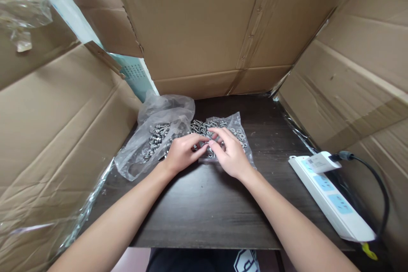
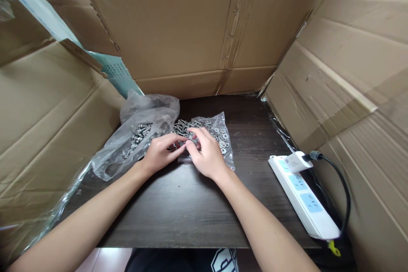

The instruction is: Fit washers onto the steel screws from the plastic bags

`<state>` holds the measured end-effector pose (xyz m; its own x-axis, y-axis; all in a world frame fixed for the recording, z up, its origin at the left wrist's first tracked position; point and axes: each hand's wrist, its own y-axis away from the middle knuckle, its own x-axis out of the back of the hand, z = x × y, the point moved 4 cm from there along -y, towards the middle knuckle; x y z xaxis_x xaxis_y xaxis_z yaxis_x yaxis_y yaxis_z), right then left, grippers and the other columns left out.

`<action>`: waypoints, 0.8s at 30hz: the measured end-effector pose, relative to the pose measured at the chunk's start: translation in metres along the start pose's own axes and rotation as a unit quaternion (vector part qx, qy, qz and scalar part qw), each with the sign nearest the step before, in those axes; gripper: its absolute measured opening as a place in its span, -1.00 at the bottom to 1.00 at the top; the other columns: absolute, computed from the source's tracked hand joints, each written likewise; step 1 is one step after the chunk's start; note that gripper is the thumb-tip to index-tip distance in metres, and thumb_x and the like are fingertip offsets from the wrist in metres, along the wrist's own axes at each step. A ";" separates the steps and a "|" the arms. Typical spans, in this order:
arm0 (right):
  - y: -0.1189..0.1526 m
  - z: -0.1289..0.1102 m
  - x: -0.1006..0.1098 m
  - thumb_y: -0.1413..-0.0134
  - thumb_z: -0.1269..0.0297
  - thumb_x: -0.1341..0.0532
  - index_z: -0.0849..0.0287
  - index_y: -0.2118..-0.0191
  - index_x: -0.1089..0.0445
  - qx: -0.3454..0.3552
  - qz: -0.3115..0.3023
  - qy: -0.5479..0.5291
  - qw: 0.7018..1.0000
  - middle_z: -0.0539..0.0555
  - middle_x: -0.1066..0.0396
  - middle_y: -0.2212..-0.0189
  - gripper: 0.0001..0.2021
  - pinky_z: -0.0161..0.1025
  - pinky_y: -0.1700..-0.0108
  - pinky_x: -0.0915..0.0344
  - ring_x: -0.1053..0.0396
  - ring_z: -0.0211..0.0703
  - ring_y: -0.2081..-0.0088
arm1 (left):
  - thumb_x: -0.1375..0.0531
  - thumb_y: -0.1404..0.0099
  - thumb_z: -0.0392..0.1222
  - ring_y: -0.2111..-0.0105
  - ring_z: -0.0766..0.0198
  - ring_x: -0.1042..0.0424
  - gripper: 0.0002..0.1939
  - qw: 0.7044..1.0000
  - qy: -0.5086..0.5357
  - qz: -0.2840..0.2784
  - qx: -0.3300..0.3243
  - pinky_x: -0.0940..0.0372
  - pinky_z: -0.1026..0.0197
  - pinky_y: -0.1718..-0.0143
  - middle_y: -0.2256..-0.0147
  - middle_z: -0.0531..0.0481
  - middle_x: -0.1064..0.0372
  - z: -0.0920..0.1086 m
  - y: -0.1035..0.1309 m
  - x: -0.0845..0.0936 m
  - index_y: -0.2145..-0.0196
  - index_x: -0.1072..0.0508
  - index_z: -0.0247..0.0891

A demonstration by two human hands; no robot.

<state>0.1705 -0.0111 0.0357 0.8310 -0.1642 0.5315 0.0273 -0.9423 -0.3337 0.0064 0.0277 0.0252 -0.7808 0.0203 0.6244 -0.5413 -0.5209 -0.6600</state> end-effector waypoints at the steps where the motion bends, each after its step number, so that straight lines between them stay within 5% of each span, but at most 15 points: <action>1: 0.001 0.001 -0.002 -0.24 0.27 -0.18 0.11 -0.13 -0.41 0.002 -0.010 0.002 1.000 0.10 -0.45 0.11 -0.64 -0.17 0.25 -0.40 -0.44 -0.14 0.29 | -0.24 -0.44 -0.25 0.38 0.34 -0.54 -0.89 1.000 0.001 0.003 -0.003 -0.43 0.32 0.33 0.24 -0.03 -0.60 0.000 0.000 0.000 0.11 -0.54 -0.27; 9: 0.001 -0.001 -0.002 -0.37 0.23 -0.05 0.11 -0.11 -0.39 -0.010 -0.032 0.015 0.999 0.01 -0.50 0.36 -0.69 -0.20 0.29 -0.33 -0.42 -0.15 0.41 | -0.21 -0.46 -0.24 0.40 0.35 -0.53 -0.88 1.000 0.004 0.002 -0.009 -0.43 0.32 0.32 0.25 -0.04 -0.60 0.001 -0.001 0.000 0.11 -0.54 -0.26; 14: 0.001 -0.003 -0.001 -0.22 0.31 -0.18 0.11 -0.18 -0.32 0.022 -0.018 0.014 0.999 0.07 -0.49 0.15 -0.59 -0.22 0.29 -0.35 -0.42 -0.19 0.38 | -0.23 -0.45 -0.24 0.34 0.32 -0.56 -0.87 1.000 0.012 -0.008 0.000 -0.44 0.33 0.32 0.21 -0.05 -0.61 0.000 0.000 0.000 0.09 -0.54 -0.26; 20: 0.002 -0.002 0.000 -0.38 0.24 -0.05 0.08 -0.16 -0.35 0.000 -0.021 0.059 0.998 0.03 -0.53 0.33 -0.67 -0.18 0.28 -0.34 -0.44 -0.14 0.43 | -0.22 -0.46 -0.24 0.40 0.35 -0.52 -0.89 1.000 0.005 0.000 -0.011 -0.42 0.33 0.33 0.27 -0.03 -0.59 0.003 -0.001 0.000 0.12 -0.54 -0.27; 24: 0.002 -0.005 0.001 -0.26 0.29 -0.16 0.08 -0.21 -0.32 0.025 -0.017 0.052 0.998 0.08 -0.55 0.14 -0.58 -0.21 0.29 -0.35 -0.46 -0.16 0.38 | -0.23 -0.45 -0.25 0.37 0.33 -0.54 -0.88 1.000 0.008 -0.002 -0.007 -0.43 0.32 0.32 0.22 -0.05 -0.60 0.002 -0.001 0.000 0.10 -0.54 -0.27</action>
<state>0.1685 -0.0146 0.0390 0.7667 -0.1648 0.6205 0.0845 -0.9321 -0.3521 0.0072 0.0263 0.0269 -0.7833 0.0363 0.6205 -0.5490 -0.5087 -0.6632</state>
